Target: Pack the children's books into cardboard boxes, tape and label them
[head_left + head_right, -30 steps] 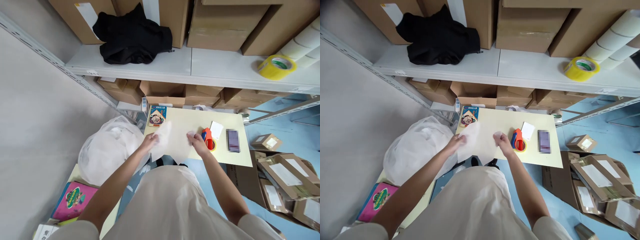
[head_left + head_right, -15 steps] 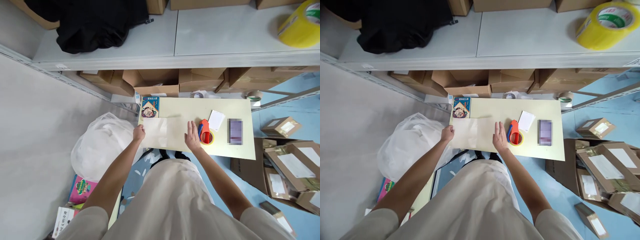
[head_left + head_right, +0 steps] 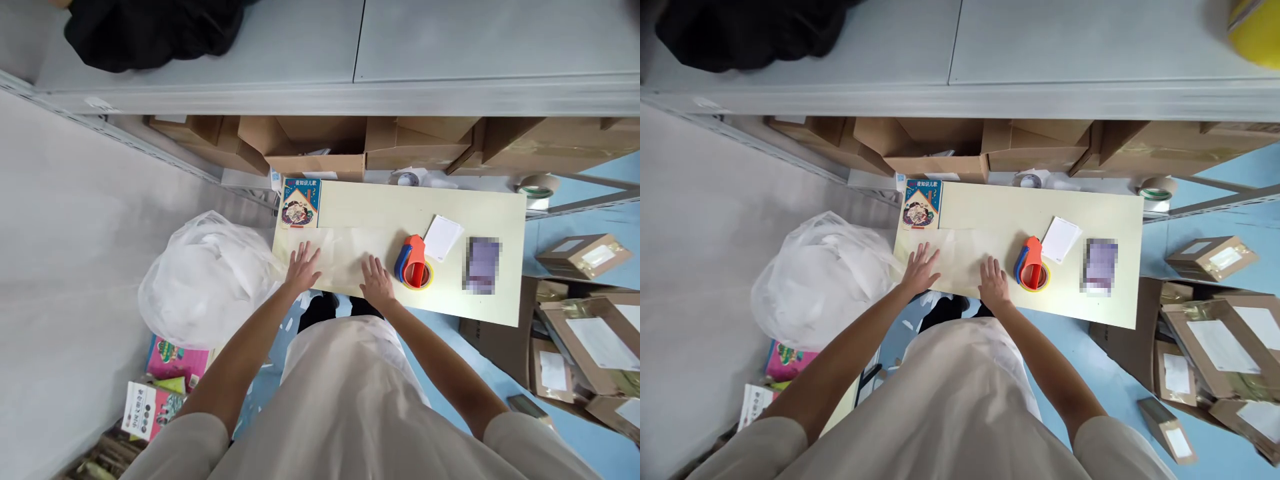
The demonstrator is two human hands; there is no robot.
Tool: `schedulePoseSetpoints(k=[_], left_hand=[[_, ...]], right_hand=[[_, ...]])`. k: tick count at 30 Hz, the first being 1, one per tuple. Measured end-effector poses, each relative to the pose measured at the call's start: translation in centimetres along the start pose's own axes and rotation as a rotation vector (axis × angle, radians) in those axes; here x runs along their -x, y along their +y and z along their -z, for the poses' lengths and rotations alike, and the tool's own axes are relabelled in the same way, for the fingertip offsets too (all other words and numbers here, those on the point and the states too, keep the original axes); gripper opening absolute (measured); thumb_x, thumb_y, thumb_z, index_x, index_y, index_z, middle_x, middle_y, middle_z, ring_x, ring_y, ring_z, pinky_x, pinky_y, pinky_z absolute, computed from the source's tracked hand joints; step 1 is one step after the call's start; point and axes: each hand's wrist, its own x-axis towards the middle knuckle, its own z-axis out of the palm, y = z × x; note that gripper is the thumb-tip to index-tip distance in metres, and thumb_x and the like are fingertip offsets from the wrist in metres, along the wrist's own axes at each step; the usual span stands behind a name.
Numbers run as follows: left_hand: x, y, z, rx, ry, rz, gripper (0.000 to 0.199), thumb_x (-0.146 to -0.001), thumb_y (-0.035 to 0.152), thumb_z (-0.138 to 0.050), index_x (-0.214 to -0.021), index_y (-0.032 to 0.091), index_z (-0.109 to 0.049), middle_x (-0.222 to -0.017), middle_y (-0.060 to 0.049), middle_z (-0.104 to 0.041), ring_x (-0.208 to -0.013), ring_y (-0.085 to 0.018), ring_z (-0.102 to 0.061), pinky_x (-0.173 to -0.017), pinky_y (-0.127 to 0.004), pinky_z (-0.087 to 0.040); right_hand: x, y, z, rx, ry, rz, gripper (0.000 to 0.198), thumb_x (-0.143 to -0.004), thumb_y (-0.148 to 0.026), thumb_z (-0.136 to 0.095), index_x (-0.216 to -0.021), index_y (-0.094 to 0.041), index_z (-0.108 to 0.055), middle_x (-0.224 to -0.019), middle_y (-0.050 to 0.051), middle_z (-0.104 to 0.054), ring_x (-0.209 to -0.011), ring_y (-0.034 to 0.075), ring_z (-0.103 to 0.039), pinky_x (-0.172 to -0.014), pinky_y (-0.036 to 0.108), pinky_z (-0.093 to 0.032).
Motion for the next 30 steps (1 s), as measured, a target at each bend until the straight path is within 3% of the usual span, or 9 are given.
schedulePoseSetpoints(k=[3, 6, 10, 13, 16, 19, 22, 25, 30], left_hand=[[0.6, 0.6, -2.1, 0.009, -0.161, 0.044, 0.075, -0.083, 0.037, -0.059, -0.148, 0.025, -0.025, -0.158, -0.014, -0.006, -0.144, -0.036, -0.004, -0.112, -0.055, -0.016], [0.9, 0.2, -3.3, 0.066, -0.226, 0.085, 0.072, -0.085, 0.034, -0.057, -0.148, 0.026, -0.023, -0.158, -0.013, -0.005, -0.144, -0.035, -0.004, -0.111, -0.054, -0.019], [1.2, -0.5, -3.6, 0.183, -0.177, 0.066, 0.066, -0.086, 0.032, -0.053, -0.146, 0.024, -0.029, -0.158, -0.013, -0.009, -0.145, -0.033, -0.007, -0.111, -0.054, -0.020], [0.7, -1.5, -2.8, 0.279, -0.086, 0.077, 0.061, -0.086, 0.034, -0.053, -0.142, 0.019, -0.036, -0.156, -0.015, -0.016, -0.145, -0.032, -0.010, -0.112, -0.052, -0.020], [-1.3, -4.0, -1.1, 0.390, 0.104, 0.159, 0.060, -0.085, 0.037, -0.054, -0.139, 0.013, -0.039, -0.154, -0.019, -0.020, -0.144, -0.031, -0.013, -0.114, -0.046, -0.019], [-4.5, -7.8, 0.9, 0.553, 0.259, 0.329, 0.060, -0.086, 0.036, -0.053, -0.137, 0.006, -0.040, -0.148, -0.023, -0.032, -0.141, -0.030, -0.025, -0.114, -0.040, -0.022], [-7.7, -11.3, 2.0, 0.791, 0.279, 0.512, 0.055, -0.087, 0.037, -0.053, -0.133, 0.009, -0.044, -0.135, -0.021, -0.049, -0.132, -0.028, -0.041, -0.110, -0.038, -0.029], [-10.0, -12.9, 2.0, 1.028, 0.257, 0.622, 0.047, -0.085, 0.037, -0.056, -0.124, 0.012, -0.051, -0.124, -0.018, -0.058, -0.123, -0.028, -0.050, -0.105, -0.038, -0.034], [-11.4, -12.8, 1.0, 1.210, 0.273, 0.635, 0.030, -0.082, 0.035, -0.057, -0.103, 0.013, -0.058, -0.109, -0.014, -0.062, -0.112, -0.027, -0.056, -0.094, -0.037, -0.040]], right_hand=[[-0.9, 0.7, -0.1, 0.011, 0.002, -0.051, 0.078, -0.082, -0.026, -0.060, -0.148, -0.010, -0.022, -0.156, 0.020, -0.011, -0.144, 0.034, -0.011, -0.109, 0.047, -0.025], [-0.3, 1.1, -1.1, 0.014, -0.037, -0.061, 0.080, -0.080, -0.024, -0.062, -0.147, -0.010, -0.021, -0.156, 0.021, -0.013, -0.143, 0.033, -0.013, -0.108, 0.046, -0.028], [0.9, 1.2, -1.3, -0.032, 0.011, -0.044, 0.071, -0.079, -0.020, -0.060, -0.144, -0.011, -0.031, -0.153, 0.021, -0.023, -0.140, 0.035, -0.022, -0.105, 0.047, -0.032], [-0.2, 0.8, 0.6, -0.114, 0.077, -0.077, 0.055, -0.084, -0.022, -0.054, -0.137, -0.014, -0.043, -0.144, 0.020, -0.040, -0.130, 0.036, -0.039, -0.101, 0.050, -0.036], [-3.7, -0.4, 3.4, -0.236, 0.136, -0.072, 0.047, -0.085, -0.024, -0.052, -0.131, -0.014, -0.050, -0.137, 0.019, -0.048, -0.122, 0.033, -0.047, -0.101, 0.047, -0.038], [-8.8, -2.8, 5.6, -0.477, 0.122, -0.071, 0.048, -0.083, -0.025, -0.056, -0.129, -0.013, -0.052, -0.130, 0.016, -0.055, -0.117, 0.029, -0.053, -0.101, 0.042, -0.041], [-13.8, -5.8, 6.8, -0.872, 0.005, -0.194, 0.056, -0.078, -0.029, -0.063, -0.130, -0.017, -0.050, -0.128, 0.014, -0.057, -0.109, 0.024, -0.058, -0.095, 0.038, -0.045], [-17.4, -8.5, 7.1, -1.233, -0.088, -0.352, 0.061, -0.073, -0.031, -0.068, -0.129, -0.014, -0.049, -0.127, 0.014, -0.057, -0.110, 0.022, -0.057, -0.092, 0.035, -0.045], [-19.7, -10.7, 7.3, -1.359, -0.088, -0.485, 0.054, -0.063, -0.024, -0.072, -0.113, -0.015, -0.054, -0.109, 0.008, -0.063, -0.097, 0.018, -0.057, -0.081, 0.031, -0.043]])
